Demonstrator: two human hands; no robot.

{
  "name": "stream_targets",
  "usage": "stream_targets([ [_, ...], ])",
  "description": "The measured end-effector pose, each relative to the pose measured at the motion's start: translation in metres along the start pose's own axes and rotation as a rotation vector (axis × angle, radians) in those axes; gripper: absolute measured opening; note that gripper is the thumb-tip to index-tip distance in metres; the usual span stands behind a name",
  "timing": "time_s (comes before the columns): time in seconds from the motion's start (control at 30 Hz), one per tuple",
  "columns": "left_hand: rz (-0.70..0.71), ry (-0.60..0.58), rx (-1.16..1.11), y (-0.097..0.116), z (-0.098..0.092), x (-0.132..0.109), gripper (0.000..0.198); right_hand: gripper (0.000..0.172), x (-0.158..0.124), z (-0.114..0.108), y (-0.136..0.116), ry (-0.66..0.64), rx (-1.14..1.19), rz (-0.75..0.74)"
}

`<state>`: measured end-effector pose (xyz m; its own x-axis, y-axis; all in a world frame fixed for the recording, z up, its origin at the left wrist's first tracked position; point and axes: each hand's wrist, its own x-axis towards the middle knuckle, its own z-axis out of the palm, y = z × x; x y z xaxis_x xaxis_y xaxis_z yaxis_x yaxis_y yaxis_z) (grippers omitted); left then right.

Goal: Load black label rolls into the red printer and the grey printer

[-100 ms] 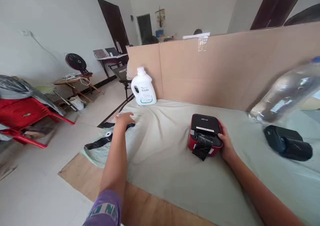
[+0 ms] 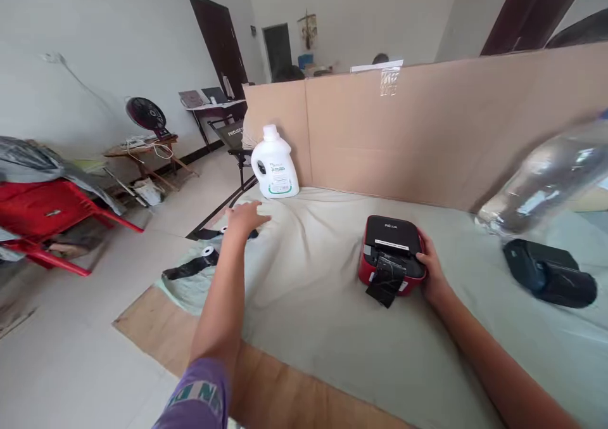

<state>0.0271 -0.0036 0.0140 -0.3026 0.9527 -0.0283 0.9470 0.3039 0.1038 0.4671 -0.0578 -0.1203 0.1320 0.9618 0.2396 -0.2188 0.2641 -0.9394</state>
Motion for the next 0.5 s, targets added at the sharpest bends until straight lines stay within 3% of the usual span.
stream_targets([
  [0.07, 0.121, 0.033, -0.179, 0.03, 0.004, -0.014, 0.051, 0.067, 0.001, 0.0, -0.004, 0.01, 0.002, 0.043],
  [0.13, 0.324, -0.027, -0.48, 0.07, 0.02, -0.033, 0.051, 0.066, 0.0, 0.003, -0.01, 0.018, 0.006, 0.076],
  [0.23, 0.456, -0.327, -0.891, 0.13, 0.057, -0.066, 0.051, 0.065, -0.003, 0.01, -0.017, 0.041, 0.011, 0.104],
  [0.3, 0.416, -0.504, -1.072, 0.159, 0.079, -0.086, 0.039, 0.065, -0.005, 0.015, -0.02, 0.069, 0.019, 0.11],
  [0.4, 0.307, -0.735, -1.291, 0.178, 0.091, -0.102, 0.03, 0.065, -0.008, 0.019, -0.022, 0.082, 0.025, 0.087],
  [0.5, 0.258, -0.807, -1.328, 0.178, 0.087, -0.105, 0.026, 0.065, -0.007, 0.019, -0.022, 0.063, 0.026, 0.068],
])
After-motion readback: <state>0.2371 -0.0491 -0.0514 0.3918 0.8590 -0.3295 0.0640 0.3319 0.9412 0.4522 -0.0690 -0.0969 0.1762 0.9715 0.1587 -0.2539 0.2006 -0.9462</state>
